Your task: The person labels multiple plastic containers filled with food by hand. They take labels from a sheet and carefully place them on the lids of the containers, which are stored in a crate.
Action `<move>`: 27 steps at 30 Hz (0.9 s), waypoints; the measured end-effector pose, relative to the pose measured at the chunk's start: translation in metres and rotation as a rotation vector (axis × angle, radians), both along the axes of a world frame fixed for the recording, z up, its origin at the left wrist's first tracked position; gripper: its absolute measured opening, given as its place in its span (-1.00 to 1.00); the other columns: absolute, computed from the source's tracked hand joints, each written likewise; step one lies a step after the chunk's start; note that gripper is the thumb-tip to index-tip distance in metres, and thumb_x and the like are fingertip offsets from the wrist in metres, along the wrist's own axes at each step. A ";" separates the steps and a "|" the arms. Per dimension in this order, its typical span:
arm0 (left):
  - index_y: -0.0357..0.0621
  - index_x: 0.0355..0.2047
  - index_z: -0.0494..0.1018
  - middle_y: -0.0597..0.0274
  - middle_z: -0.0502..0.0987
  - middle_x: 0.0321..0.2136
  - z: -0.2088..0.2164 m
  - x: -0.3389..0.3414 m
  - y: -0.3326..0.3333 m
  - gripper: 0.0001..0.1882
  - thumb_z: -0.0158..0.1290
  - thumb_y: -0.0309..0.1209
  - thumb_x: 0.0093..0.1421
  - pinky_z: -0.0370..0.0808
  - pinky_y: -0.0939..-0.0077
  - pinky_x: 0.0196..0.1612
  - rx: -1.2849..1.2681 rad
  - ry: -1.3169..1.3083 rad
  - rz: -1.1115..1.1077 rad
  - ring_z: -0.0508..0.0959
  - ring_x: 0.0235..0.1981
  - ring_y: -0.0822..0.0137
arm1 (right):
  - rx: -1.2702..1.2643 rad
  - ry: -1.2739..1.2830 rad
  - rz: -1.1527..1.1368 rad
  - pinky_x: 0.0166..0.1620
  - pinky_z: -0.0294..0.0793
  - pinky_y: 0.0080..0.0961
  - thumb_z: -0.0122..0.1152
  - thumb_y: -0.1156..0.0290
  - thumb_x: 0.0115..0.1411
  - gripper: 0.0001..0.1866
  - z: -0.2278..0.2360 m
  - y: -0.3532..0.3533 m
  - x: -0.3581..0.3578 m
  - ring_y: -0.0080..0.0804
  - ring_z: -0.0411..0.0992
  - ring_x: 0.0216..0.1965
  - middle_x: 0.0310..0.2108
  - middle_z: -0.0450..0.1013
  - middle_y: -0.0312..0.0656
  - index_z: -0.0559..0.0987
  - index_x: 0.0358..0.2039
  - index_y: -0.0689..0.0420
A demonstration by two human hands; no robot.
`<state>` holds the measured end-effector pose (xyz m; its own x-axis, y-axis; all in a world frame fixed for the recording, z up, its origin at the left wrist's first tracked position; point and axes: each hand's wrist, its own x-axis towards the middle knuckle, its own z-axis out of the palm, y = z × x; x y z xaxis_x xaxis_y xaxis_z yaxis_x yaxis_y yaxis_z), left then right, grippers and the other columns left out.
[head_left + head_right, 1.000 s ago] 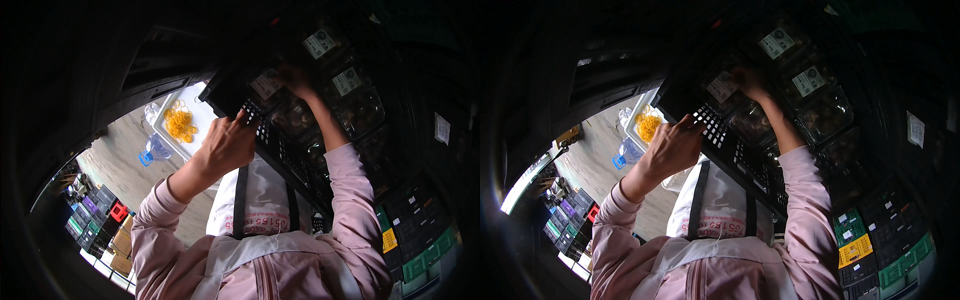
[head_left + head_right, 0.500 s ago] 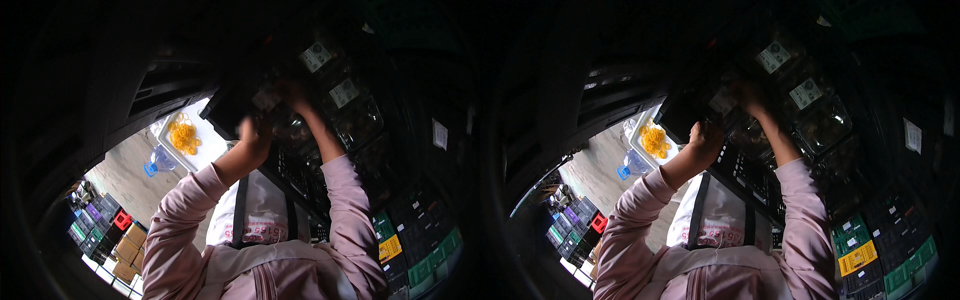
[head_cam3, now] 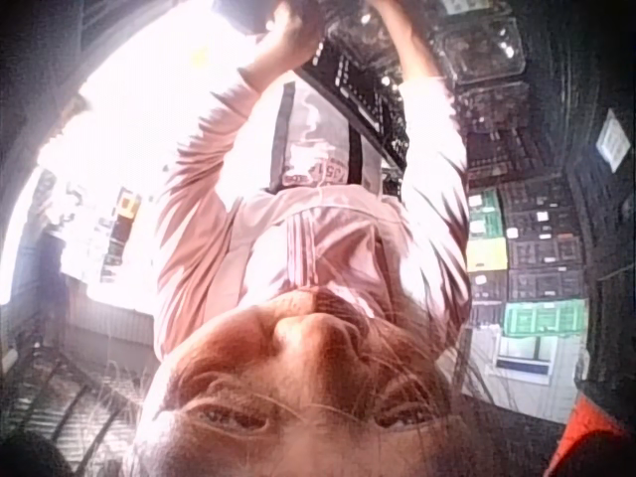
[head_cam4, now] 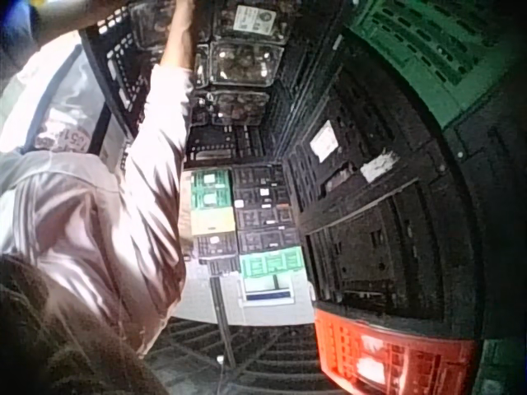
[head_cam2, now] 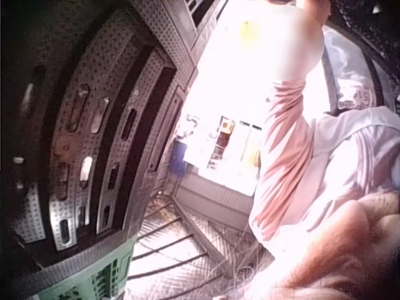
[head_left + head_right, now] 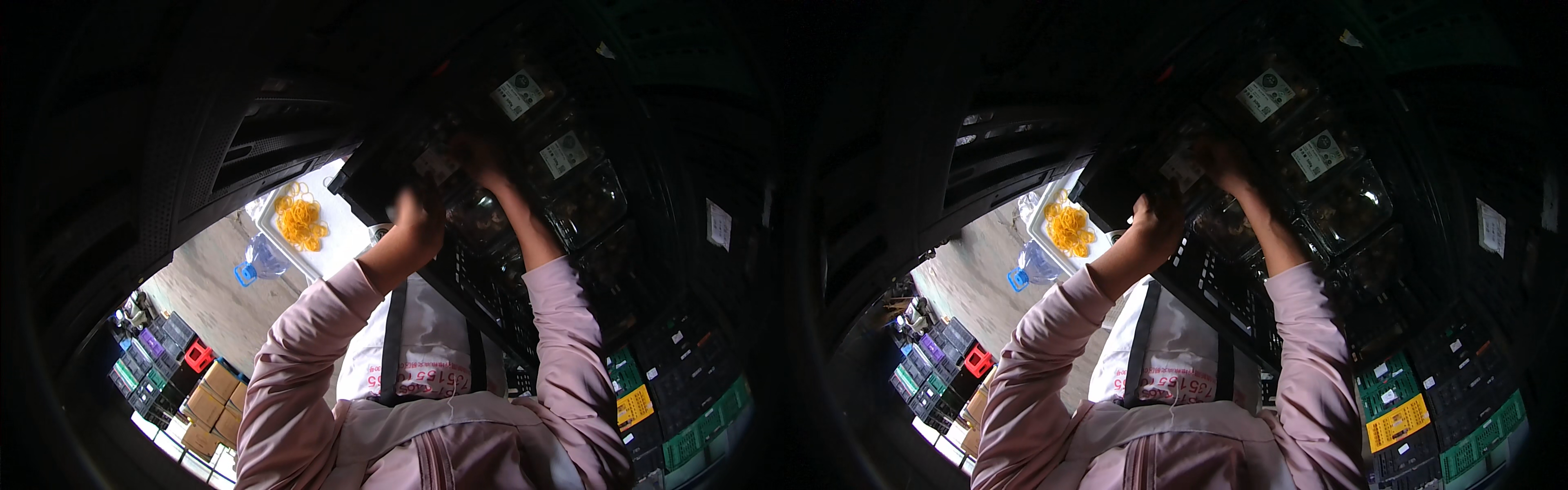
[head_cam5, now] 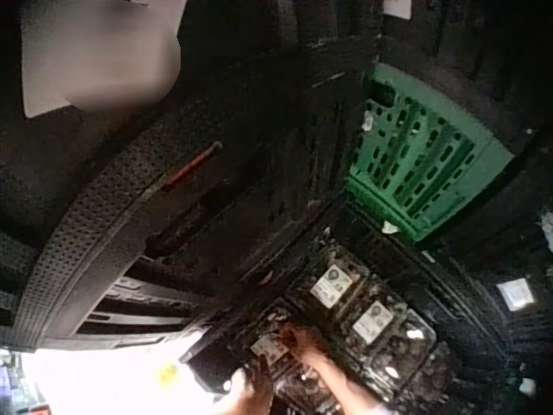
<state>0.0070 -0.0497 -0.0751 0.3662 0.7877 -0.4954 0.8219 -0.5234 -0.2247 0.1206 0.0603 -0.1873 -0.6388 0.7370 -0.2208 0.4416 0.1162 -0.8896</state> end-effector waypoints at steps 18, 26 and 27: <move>-0.26 -0.15 0.35 -0.03 0.44 -0.34 -0.012 -0.001 0.013 -0.56 -0.01 -0.36 -0.10 0.34 0.34 -0.56 -0.044 -0.099 0.183 0.46 -0.38 0.14 | 0.164 -0.127 -0.028 -0.27 0.40 -0.39 0.02 0.29 0.03 -0.77 0.024 -0.002 -0.006 -0.22 0.42 -0.34 -0.36 0.44 -0.10 0.51 -0.30 0.05; -0.25 -0.14 0.33 -0.01 0.46 -0.38 -0.024 0.003 0.022 -0.56 -0.03 -0.36 -0.07 0.35 0.34 -0.57 -0.057 -0.148 0.278 0.47 -0.40 0.14 | 0.311 -0.515 0.066 -0.36 0.42 -0.31 -0.02 0.31 0.04 -0.69 0.040 -0.004 -0.016 -0.15 0.44 -0.44 -0.45 0.45 -0.03 0.42 -0.19 0.13; -0.25 -0.13 0.32 -0.01 0.46 -0.38 -0.026 0.003 0.023 -0.56 -0.03 -0.35 -0.06 0.35 0.34 -0.57 -0.055 -0.152 0.296 0.47 -0.41 0.14 | 0.319 -0.516 0.053 -0.38 0.42 -0.29 -0.02 0.32 0.03 -0.67 0.040 -0.004 -0.016 -0.14 0.44 -0.46 -0.47 0.44 -0.03 0.40 -0.18 0.15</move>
<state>0.0098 -0.0269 -0.1007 0.1983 0.8444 -0.4977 0.9621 -0.2646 -0.0657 0.1045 0.0558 -0.1477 -0.5457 0.7879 -0.2854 0.7928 0.3751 -0.4804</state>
